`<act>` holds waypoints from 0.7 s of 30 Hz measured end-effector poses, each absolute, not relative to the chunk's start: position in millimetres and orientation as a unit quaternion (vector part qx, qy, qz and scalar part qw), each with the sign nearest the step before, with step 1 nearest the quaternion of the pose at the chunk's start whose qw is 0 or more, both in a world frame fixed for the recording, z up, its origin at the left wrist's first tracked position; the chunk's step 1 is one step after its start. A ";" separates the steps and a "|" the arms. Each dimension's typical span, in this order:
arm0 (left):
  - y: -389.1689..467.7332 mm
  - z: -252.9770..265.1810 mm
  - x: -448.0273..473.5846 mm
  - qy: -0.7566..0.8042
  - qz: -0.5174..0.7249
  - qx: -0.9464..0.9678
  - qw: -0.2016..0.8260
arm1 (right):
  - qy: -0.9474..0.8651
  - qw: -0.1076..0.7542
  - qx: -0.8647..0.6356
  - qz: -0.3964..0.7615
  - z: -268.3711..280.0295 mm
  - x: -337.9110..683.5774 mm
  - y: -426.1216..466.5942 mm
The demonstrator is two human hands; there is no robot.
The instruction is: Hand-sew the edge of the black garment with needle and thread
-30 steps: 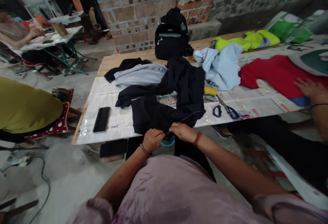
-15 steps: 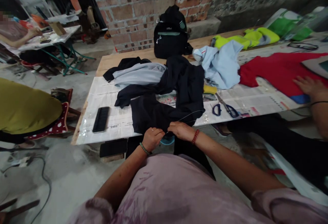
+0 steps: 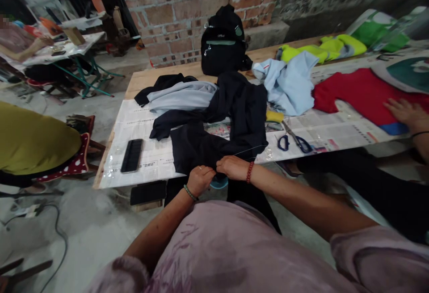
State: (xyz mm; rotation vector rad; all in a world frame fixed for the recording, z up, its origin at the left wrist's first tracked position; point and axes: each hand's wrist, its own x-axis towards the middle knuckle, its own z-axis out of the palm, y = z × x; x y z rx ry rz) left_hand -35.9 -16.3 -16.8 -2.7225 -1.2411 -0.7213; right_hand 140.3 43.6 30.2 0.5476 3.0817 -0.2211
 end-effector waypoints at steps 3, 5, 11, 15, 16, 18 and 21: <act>-16.0 -16.2 -35.4 -0.406 -0.244 -0.880 0.029 | 0.983 0.001 0.166 -0.075 32.7 139.0 45.1; -15.6 -14.5 -35.2 -0.408 -0.253 -0.877 0.025 | 0.982 -0.001 0.165 -0.089 34.7 139.5 45.7; -11.6 -8.0 -36.2 -0.415 -0.298 -0.859 -0.005 | 0.943 -0.068 0.227 -0.233 37.4 144.7 47.9; -9.9 -9.3 -36.7 -0.425 -0.311 -0.849 -0.024 | 0.868 -0.121 0.289 -0.386 33.3 143.0 48.0; -9.9 -10.0 -36.5 -0.427 -0.312 -0.849 -0.026 | 0.837 -0.124 0.312 -0.433 31.5 141.9 47.5; -10.1 -10.9 -35.8 -0.426 -0.314 -0.848 -0.029 | 0.767 -0.126 0.351 -0.523 27.3 139.8 46.4; -10.5 -10.5 -34.8 -0.429 -0.319 -0.844 -0.034 | 0.675 -0.147 0.367 -0.623 21.9 138.4 45.3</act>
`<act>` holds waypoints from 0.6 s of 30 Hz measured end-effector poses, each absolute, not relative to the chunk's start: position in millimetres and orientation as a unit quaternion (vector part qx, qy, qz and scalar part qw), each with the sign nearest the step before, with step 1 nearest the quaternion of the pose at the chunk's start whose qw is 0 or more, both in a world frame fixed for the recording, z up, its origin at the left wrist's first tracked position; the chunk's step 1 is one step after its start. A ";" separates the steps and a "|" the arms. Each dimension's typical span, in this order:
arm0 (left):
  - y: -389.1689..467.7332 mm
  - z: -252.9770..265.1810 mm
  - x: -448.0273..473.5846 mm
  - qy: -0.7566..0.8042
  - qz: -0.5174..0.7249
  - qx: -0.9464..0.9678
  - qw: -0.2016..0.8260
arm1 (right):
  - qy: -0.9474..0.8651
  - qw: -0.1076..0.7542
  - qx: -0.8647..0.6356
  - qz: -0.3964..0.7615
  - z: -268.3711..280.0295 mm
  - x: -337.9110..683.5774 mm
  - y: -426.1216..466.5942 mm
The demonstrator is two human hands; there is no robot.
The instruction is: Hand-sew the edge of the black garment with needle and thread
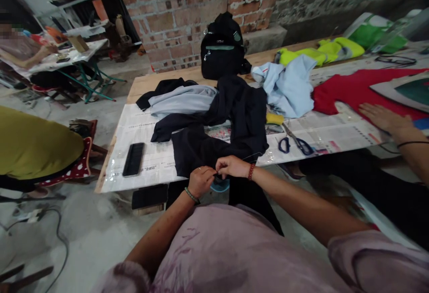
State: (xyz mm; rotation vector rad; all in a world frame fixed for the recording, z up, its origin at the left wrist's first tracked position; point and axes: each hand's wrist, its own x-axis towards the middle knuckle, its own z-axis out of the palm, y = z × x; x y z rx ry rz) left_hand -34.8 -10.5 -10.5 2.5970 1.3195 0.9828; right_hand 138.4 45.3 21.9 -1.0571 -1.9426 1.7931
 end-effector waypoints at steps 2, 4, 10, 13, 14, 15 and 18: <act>-10.6 -9.5 -34.4 0.434 0.320 0.841 0.038 | -0.632 0.165 -0.359 0.667 19.5 139.0 44.9; -10.3 -8.7 -34.2 0.438 0.320 0.839 0.043 | -0.610 0.182 -0.345 0.689 17.8 139.8 44.1; -9.7 -8.7 -32.6 0.436 0.324 0.838 0.052 | -0.603 0.228 -0.350 0.679 13.0 138.1 39.9; -9.8 -8.6 -32.2 0.439 0.326 0.835 0.063 | -0.594 0.239 -0.354 0.682 11.1 137.7 38.1; -9.9 -8.5 -32.2 0.443 0.327 0.832 0.068 | -0.590 0.241 -0.351 0.686 10.2 138.1 37.5; -9.8 -8.2 -32.1 0.447 0.328 0.829 0.074 | -0.587 0.243 -0.343 0.692 9.0 138.8 36.8; -9.3 -7.7 -31.9 0.461 0.330 0.819 0.088 | -0.581 0.251 -0.299 0.714 3.2 141.5 34.2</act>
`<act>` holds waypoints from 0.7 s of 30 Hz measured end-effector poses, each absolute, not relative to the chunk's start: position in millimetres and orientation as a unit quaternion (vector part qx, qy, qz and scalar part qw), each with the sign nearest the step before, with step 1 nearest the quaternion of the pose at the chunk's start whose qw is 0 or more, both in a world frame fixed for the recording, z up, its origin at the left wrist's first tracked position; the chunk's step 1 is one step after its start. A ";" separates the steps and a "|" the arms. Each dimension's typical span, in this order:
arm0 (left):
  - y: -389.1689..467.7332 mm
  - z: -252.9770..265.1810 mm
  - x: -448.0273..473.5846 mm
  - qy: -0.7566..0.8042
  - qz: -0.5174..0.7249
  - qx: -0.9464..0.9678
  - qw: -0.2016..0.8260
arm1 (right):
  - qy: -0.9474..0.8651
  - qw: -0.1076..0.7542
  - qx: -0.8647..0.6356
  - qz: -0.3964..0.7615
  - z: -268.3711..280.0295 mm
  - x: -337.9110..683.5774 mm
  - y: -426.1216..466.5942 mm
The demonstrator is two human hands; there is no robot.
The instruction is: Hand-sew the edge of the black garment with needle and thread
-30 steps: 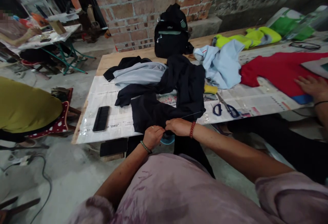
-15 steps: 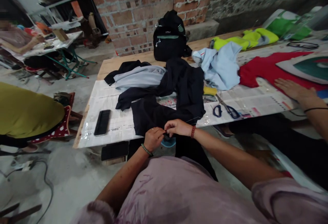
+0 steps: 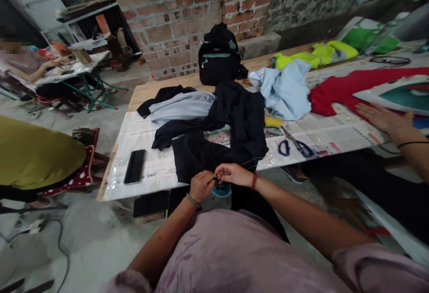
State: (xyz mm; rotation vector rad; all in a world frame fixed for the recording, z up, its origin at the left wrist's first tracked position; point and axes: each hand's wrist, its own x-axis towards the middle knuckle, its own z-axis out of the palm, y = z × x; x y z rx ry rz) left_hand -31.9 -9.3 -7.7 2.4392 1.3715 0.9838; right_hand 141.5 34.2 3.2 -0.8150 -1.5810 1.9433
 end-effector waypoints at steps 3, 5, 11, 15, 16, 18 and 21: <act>-8.5 -8.2 -31.0 0.471 0.330 0.813 0.093 | -0.585 0.259 -0.279 0.717 -3.0 142.4 31.3; -7.9 -9.0 -30.3 0.478 0.325 0.811 0.093 | -0.599 0.264 -0.295 0.696 -4.6 141.2 29.4; -6.7 -10.9 -28.3 0.505 0.308 0.803 0.079 | -0.644 0.290 -0.364 0.607 0.8 133.1 24.7; -6.1 -11.2 -26.5 0.514 0.302 0.801 0.063 | -0.665 0.313 -0.399 0.548 2.8 128.3 21.9; -6.0 -11.4 -25.9 0.515 0.302 0.800 0.059 | -0.672 0.318 -0.409 0.530 3.0 127.3 21.1; -5.9 -11.8 -24.6 0.517 0.303 0.799 0.053 | -0.684 0.327 -0.424 0.495 3.7 126.0 19.7; -6.3 -12.7 -23.8 0.519 0.306 0.796 0.047 | -0.687 0.333 -0.428 0.484 4.7 126.2 18.8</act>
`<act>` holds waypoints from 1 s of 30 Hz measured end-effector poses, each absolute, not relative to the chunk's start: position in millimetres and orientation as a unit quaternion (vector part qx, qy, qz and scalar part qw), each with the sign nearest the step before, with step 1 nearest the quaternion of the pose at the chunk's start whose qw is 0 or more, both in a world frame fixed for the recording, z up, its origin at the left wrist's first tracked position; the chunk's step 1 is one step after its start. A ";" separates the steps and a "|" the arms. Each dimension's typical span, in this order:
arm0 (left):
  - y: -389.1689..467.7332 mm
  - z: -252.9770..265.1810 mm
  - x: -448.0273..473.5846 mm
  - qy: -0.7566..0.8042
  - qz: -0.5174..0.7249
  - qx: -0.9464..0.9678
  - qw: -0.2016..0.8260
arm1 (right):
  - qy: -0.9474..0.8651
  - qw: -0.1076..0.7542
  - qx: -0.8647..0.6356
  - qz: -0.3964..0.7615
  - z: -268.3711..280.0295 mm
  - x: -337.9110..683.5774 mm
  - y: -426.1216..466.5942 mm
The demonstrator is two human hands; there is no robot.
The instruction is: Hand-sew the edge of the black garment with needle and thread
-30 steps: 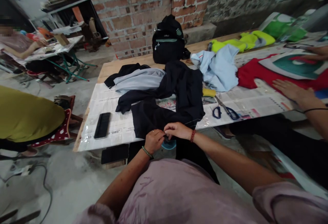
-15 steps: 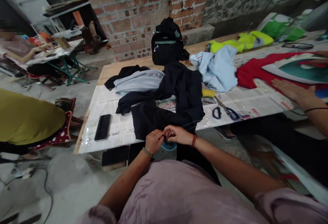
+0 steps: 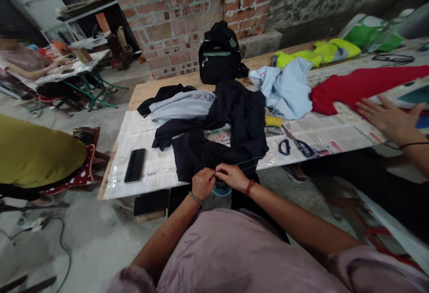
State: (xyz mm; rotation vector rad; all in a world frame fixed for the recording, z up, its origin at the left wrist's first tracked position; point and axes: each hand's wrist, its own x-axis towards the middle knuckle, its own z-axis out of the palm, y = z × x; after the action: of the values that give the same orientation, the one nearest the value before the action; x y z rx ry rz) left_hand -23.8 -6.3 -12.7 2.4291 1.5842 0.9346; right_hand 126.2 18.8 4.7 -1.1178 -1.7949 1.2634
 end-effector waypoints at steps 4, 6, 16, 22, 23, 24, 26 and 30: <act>-8.0 -12.3 -27.3 0.506 0.319 0.799 0.064 | -0.608 0.331 -0.438 0.574 3.4 131.0 22.4; -9.8 -10.0 -31.1 0.489 0.321 0.808 0.074 | -0.553 0.342 -0.453 0.610 2.0 134.2 25.3; -21.6 -1.1 -45.6 0.436 0.296 0.850 0.020 | -0.513 0.390 -0.476 0.598 -6.6 130.8 16.5; -22.9 -0.2 -44.9 0.436 0.287 0.853 0.006 | -0.537 0.374 -0.477 0.587 -6.8 129.2 13.2; -22.8 0.1 -44.6 0.435 0.287 0.854 0.005 | -0.540 0.373 -0.477 0.585 -6.8 129.3 13.3; -22.6 0.2 -44.4 0.433 0.286 0.855 0.005 | -0.543 0.373 -0.477 0.582 -7.1 129.4 13.4; -22.3 0.1 -44.2 0.430 0.283 0.857 0.005 | -0.552 0.370 -0.477 0.575 -8.2 129.4 13.5; -22.2 -0.8 -45.0 0.428 0.272 0.862 0.009 | -0.570 0.353 -0.483 0.563 -9.3 129.0 12.6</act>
State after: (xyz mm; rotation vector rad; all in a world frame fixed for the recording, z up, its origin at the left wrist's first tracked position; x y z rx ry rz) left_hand -45.0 -22.2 -0.8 2.6923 1.3364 0.8509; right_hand 129.0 12.6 -9.3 -1.2497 -1.4748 1.4574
